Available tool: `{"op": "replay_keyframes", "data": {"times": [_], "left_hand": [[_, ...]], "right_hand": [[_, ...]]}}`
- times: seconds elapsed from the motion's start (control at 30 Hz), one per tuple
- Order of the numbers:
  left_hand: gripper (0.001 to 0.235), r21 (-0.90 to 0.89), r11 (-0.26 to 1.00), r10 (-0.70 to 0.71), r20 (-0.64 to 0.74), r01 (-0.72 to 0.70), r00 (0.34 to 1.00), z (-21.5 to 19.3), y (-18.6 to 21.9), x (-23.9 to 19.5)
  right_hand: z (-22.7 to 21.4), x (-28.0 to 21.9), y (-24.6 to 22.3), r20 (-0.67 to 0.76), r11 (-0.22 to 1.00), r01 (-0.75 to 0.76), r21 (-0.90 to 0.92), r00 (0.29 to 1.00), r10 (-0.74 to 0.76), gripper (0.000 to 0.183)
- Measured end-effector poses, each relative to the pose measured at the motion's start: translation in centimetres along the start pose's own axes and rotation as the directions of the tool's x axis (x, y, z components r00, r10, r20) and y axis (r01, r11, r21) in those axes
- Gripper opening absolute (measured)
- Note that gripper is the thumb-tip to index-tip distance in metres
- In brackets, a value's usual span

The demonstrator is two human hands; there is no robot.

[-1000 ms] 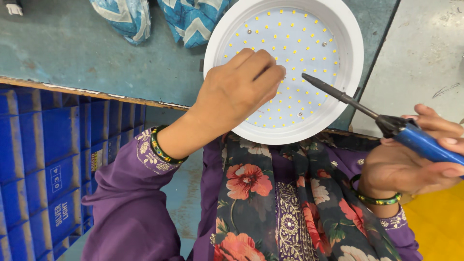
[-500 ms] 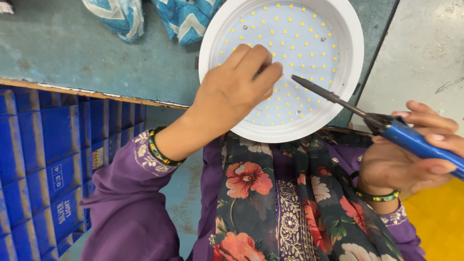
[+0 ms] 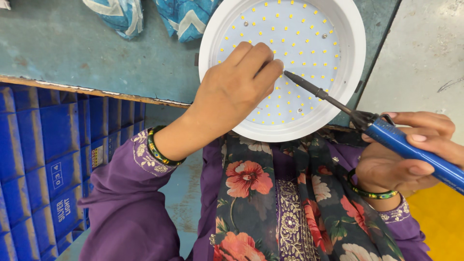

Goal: The person uses a soldering iron to attach wires to multiple circular LED panels on a workbench. They handle each panel individually, solder the wires, and then stack the completed units.

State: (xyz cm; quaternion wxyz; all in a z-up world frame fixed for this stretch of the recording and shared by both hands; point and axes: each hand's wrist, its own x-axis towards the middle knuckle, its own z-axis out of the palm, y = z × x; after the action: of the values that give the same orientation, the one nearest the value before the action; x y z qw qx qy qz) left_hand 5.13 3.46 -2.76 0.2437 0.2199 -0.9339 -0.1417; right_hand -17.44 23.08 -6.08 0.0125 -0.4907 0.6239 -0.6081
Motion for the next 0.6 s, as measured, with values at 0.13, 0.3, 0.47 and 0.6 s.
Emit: {"op": "replay_keyframes", "data": {"times": [0.13,0.3,0.47,0.6], "left_hand": [[0.028,0.006,1.0,-0.003,-0.004,0.003,1.0,0.2,0.1,0.0],[0.03,-0.001,1.0,-0.007,0.008,0.007,1.0,0.2,0.1,-0.1],[0.033,-0.016,1.0,-0.017,0.03,0.017,0.999,0.1,0.2,-0.1],[0.031,-0.019,1.0,-0.016,0.035,0.016,0.999,0.1,0.2,-0.1]], "right_hand": [[0.1,0.3,-0.3,0.015,1.0,0.012,-0.019,1.0,-0.012,0.056],[0.4,0.7,-0.8,0.032,1.0,0.019,-0.023,0.999,-0.018,0.057],[0.3,1.2,-1.1,0.078,0.997,0.063,-0.038,0.995,-0.06,0.057],[0.0,1.9,-1.1,0.126,0.987,0.144,-0.066,0.983,-0.135,0.054]]}}
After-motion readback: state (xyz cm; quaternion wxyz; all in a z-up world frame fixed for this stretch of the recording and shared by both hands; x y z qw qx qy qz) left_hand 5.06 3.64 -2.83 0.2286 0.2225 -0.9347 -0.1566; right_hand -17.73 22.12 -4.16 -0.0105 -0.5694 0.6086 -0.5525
